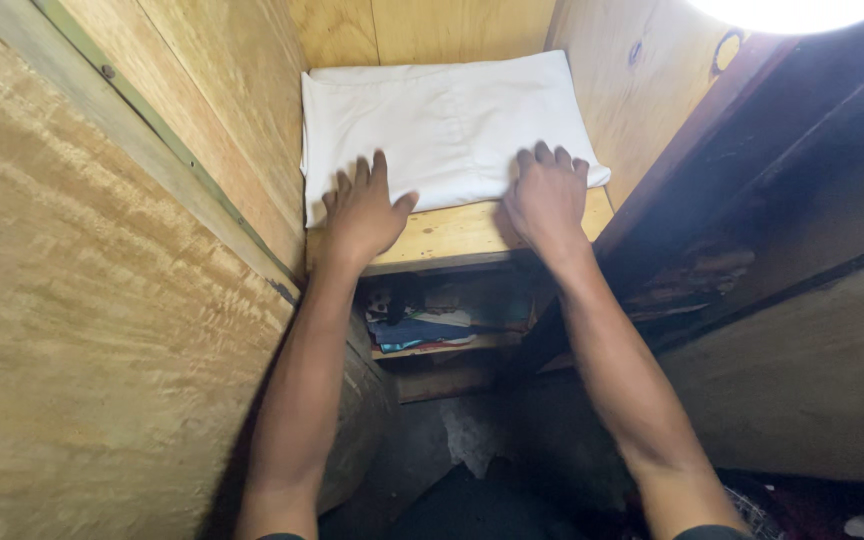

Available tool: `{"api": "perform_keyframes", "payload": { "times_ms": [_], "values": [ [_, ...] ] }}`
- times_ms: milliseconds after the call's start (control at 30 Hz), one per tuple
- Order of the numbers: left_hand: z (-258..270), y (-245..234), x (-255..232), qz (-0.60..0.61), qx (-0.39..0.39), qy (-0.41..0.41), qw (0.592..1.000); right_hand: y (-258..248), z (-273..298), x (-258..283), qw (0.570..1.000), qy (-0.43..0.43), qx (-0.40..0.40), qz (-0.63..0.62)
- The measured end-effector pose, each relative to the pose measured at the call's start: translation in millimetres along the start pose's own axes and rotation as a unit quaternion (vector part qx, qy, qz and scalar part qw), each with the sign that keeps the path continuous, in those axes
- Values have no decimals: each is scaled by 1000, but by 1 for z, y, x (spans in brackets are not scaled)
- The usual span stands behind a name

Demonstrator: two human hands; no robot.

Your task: The person folds a white cloth, a blue cloth, and a black cloth by hand on a bed, then places them into a wooden shelf one at a time, followed by a plaid shirt.

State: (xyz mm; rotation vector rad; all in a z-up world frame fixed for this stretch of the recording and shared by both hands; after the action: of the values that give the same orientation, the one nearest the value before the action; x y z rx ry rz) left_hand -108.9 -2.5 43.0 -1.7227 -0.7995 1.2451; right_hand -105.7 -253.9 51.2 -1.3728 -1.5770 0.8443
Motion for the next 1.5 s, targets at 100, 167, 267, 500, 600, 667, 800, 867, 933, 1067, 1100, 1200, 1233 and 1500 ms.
{"api": "perform_keyframes", "payload": {
  "times_ms": [100, 167, 267, 500, 600, 667, 800, 867, 933, 1067, 1100, 1200, 1233, 1500],
  "values": [
    [-45, -2, 1, -7, -29, -7, 1000, 16, -36, 16, 986, -30, -30, -162],
    [-78, 9, 3, -21, -50, -5, 998, 34, -60, 30, 988, -43, 32, -148],
    [-108, 17, 28, -54, -54, -109, 991, 50, -85, 40, 991, 9, 115, -71],
    [-112, 46, 61, -78, -96, -154, 980, 58, -89, 18, 965, 209, 159, -1],
    [-117, 32, 58, -59, -76, -172, 980, 57, -94, 19, 967, 209, 144, -14],
    [-116, 28, 52, -55, -42, -190, 979, 58, -93, 16, 964, 212, 158, -10],
    [-116, 29, 50, -68, -79, -172, 980, 57, -93, 10, 968, 211, 130, -22],
    [-113, 35, 49, -74, -104, -161, 979, 50, -82, 8, 967, 235, 103, -3],
    [-112, 39, 50, -75, -111, -164, 977, 38, -63, 3, 966, 238, 101, -16],
    [-117, 40, 54, -84, -124, -159, 976, 29, -30, -9, 971, 220, 87, -18],
    [-115, 41, 54, -84, -125, -158, 976, 30, -27, -10, 971, 223, 83, -26],
    [-114, 38, 49, -85, -136, -153, 975, 28, -28, -8, 971, 224, 81, -32],
    [-113, 36, 48, -87, -140, -149, 975, 27, -27, -8, 970, 224, 92, -23],
    [-40, 39, -20, -63, -156, 72, 983, 16, -10, 17, 979, -84, 130, -130]
  ]
}}
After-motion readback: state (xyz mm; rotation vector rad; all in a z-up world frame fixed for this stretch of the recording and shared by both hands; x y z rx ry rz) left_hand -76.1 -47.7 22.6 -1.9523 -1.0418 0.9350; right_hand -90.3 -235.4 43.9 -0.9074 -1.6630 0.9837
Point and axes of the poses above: each hand's wrist, its own z-axis away from the middle knuckle, its own y-axis out of the palm, x = y × z, the point moved 1 cm from there along -z, towards the middle knuckle, and after that the axes turned 12 degrees about y, right-handed, at the moved point
